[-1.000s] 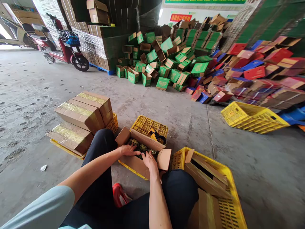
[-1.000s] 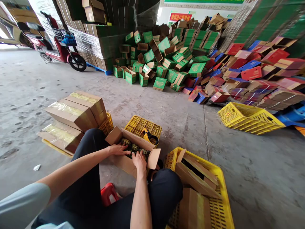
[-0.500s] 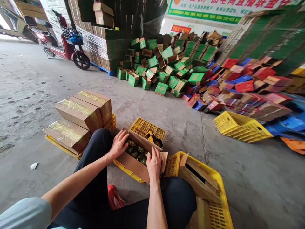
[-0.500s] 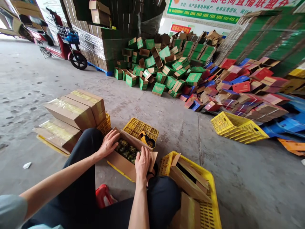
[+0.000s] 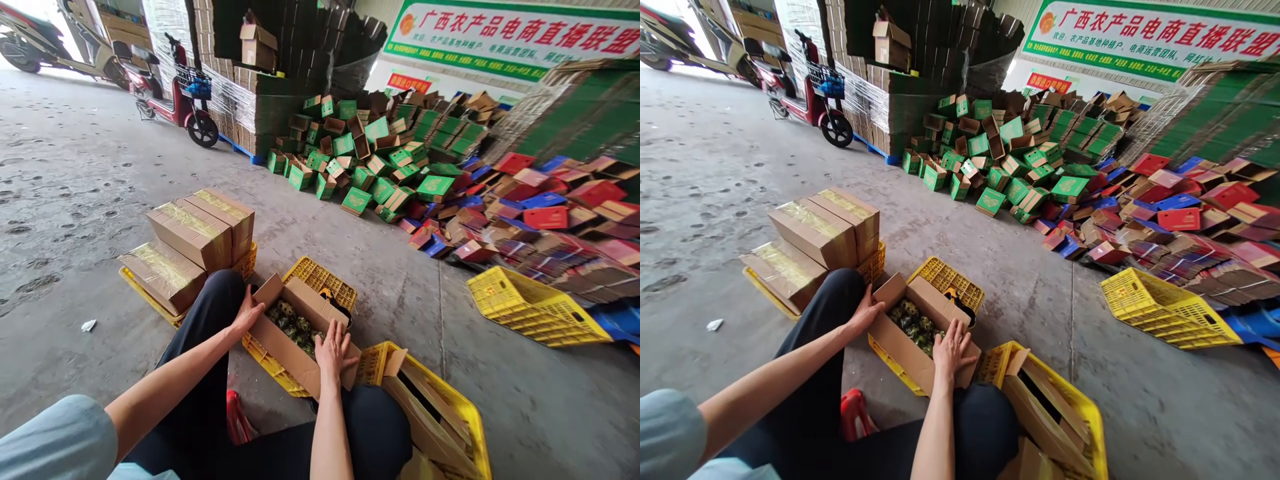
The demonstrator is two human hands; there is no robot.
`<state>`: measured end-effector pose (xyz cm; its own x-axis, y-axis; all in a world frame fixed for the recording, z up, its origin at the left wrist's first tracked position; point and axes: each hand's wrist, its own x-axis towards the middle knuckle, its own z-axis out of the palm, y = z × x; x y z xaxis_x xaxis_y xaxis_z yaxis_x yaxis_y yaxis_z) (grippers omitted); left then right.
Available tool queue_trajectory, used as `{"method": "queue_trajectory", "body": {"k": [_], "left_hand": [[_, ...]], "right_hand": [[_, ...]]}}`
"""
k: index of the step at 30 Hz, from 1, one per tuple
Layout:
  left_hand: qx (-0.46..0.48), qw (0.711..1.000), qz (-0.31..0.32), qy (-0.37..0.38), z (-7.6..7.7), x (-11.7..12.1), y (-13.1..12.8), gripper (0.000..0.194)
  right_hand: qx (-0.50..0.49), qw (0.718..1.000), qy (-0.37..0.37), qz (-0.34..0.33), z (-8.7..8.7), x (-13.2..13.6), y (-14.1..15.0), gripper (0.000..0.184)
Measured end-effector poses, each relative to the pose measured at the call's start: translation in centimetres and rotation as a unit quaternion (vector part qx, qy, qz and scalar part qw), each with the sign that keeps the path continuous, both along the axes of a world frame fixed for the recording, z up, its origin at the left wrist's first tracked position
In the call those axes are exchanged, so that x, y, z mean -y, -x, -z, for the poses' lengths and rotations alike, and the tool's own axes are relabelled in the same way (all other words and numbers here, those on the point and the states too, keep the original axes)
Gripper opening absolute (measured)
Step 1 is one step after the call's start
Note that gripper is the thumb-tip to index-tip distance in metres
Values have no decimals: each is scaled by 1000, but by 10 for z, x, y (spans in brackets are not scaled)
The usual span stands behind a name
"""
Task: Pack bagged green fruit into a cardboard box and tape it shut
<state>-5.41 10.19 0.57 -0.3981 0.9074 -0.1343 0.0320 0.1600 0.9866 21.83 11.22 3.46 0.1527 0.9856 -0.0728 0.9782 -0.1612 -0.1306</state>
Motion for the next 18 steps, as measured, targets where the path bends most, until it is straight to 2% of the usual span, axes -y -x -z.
{"method": "queue_trajectory", "body": {"k": [4,8,12,15,18], "left_hand": [[30,997,30,65,1,4,-4,43],[16,997,6,79,-4,-2,-10,41],[7,997,-21,70,-9,-9,-18,40],[9,998,-33,61,-9,-9,-26,37],[18,998,-37,56,-6,-5,-31,36]], "right_hand": [[-57,998,7,-25,-2,-6,-9,72],[-169,985,19,-18,-13,-22,-20,69],[-241,970,-11,-4,-30,-37,-43,61],[-264,960,-77,59,-35,-24,-65,69],[-320,919,-155,174,-25,16,-75,83]]}}
